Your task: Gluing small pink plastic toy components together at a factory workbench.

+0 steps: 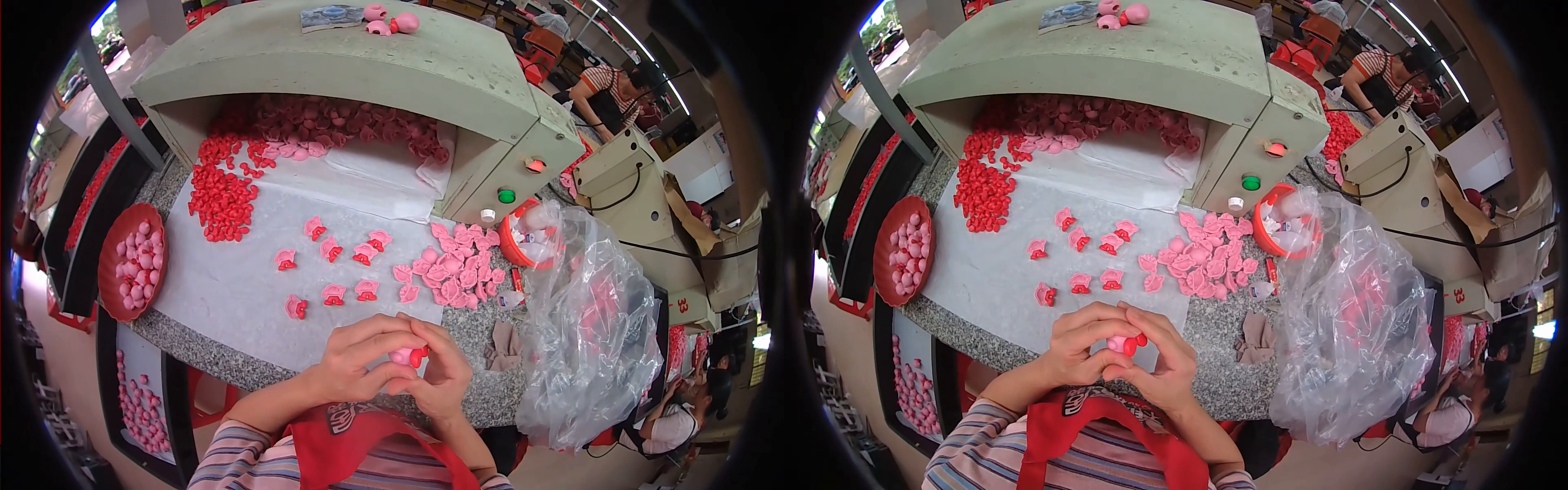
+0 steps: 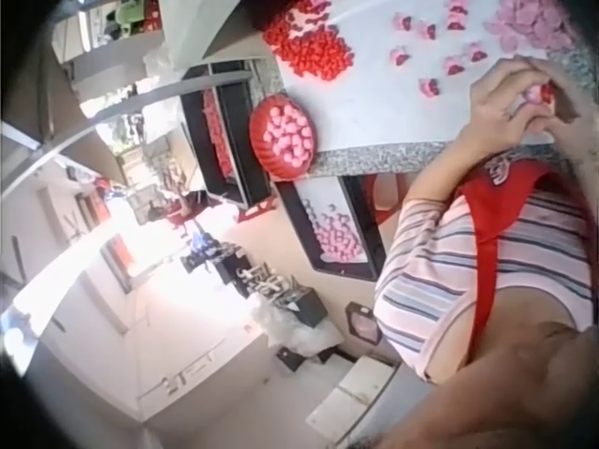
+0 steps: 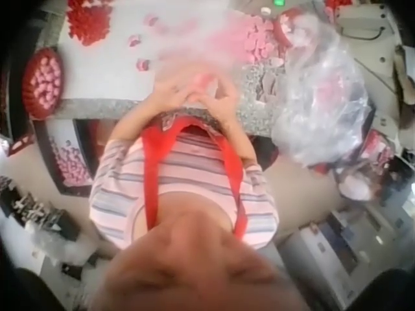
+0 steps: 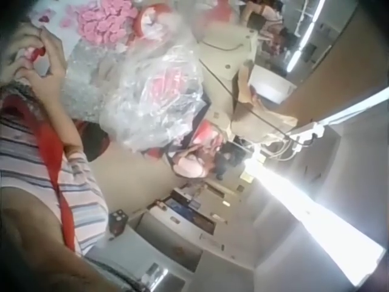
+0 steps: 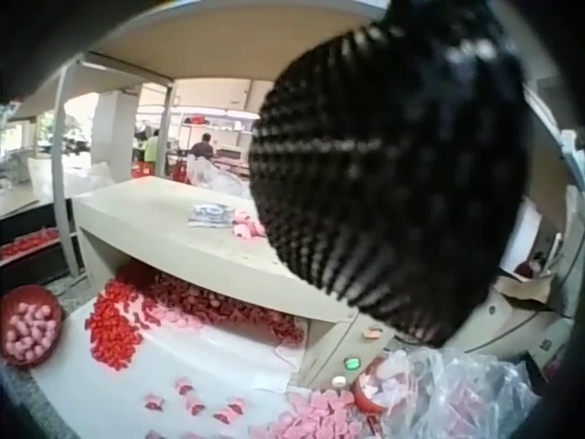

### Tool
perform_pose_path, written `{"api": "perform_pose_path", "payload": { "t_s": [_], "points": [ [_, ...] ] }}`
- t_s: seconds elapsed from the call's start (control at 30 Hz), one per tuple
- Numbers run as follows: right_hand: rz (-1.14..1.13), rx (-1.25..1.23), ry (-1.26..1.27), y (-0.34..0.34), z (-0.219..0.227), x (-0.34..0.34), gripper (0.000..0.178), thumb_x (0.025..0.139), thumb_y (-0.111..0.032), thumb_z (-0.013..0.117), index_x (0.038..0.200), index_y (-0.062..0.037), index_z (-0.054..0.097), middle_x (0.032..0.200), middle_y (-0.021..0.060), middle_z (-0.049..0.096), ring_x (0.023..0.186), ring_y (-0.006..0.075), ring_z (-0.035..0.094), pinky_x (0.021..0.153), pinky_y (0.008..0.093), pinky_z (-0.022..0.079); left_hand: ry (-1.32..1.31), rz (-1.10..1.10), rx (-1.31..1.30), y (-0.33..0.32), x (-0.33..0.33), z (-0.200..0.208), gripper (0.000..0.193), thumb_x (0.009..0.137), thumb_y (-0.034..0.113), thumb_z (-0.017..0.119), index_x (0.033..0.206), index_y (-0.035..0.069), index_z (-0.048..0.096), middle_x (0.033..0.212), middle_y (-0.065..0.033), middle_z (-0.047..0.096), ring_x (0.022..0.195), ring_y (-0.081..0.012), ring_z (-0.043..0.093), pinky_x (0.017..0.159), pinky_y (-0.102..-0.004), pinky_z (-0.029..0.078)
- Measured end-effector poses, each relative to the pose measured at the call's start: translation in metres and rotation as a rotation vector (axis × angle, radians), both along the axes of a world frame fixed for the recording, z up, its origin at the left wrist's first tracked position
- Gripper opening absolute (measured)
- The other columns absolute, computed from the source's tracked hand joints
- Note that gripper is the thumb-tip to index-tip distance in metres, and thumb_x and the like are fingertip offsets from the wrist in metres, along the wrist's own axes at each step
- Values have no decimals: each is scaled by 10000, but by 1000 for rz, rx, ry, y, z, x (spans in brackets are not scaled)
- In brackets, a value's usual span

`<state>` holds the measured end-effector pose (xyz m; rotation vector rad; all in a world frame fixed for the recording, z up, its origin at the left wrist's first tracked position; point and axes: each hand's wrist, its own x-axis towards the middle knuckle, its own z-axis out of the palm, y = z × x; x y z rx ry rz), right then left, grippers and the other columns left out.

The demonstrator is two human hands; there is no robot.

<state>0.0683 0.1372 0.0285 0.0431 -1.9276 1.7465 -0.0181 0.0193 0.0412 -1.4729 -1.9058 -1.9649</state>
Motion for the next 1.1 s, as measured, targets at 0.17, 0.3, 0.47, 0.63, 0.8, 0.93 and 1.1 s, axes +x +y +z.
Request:
{"api": "perform_pose_path", "payload": {
  "t_s": [0.17,0.3,0.47,0.63,0.8,0.93,1.1],
  "points": [
    [-23,25,5,0,-1,2,652,582,-198,802,1136,17,535,1119,183,562,996,246,559,839,322,442,21,4,8,2,0,0,326,620,77,719,924,8,626,903,-124,609,714,-194,606,580,-262,484],
    [-32,68,-31,1,-1,4,658,606,-206,794,1149,38,514,1114,178,557,1037,251,531,874,339,412,-43,-28,10,2,0,-5,326,634,80,705,936,-8,617,896,-129,603,765,-182,601,596,-258,481],
    [39,4,-116,7,7,3,683,644,-203,777,1192,61,464,1155,162,524,1073,228,494,921,351,371,-562,-178,12,1,10,-3,303,748,54,626,1038,-21,577,989,-126,565,887,-171,567,705,-266,477],
    [77,-298,-243,10,6,4,616,726,-120,704,1253,25,420,1148,131,512,1028,221,521,883,333,413,-857,-357,142,2,8,-3,346,793,-3,589,1133,-19,527,1111,-124,500,933,-182,554,771,-280,481],
    [228,-354,-134,11,11,-2,885,596,-271,798,1302,16,349,1246,174,449,1128,249,462,932,360,375,-933,-415,53,-6,5,8,470,680,-91,669,1124,-18,534,1130,-124,481,974,-187,544,794,-287,483],
    [214,-296,-149,2,20,-7,1150,410,-395,841,1333,8,288,1272,215,430,1149,268,462,930,377,393,-897,-386,33,-5,13,7,402,666,-63,688,1050,-22,578,1091,-121,504,939,-185,548,773,-296,474],
    [242,74,-59,7,15,-14,895,543,-363,814,1247,11,409,1187,251,491,1080,323,517,878,389,448,-401,-253,-9,-5,15,-3,320,646,8,712,950,-16,618,969,-123,560,872,-192,549,710,-299,458]
  ]
}}
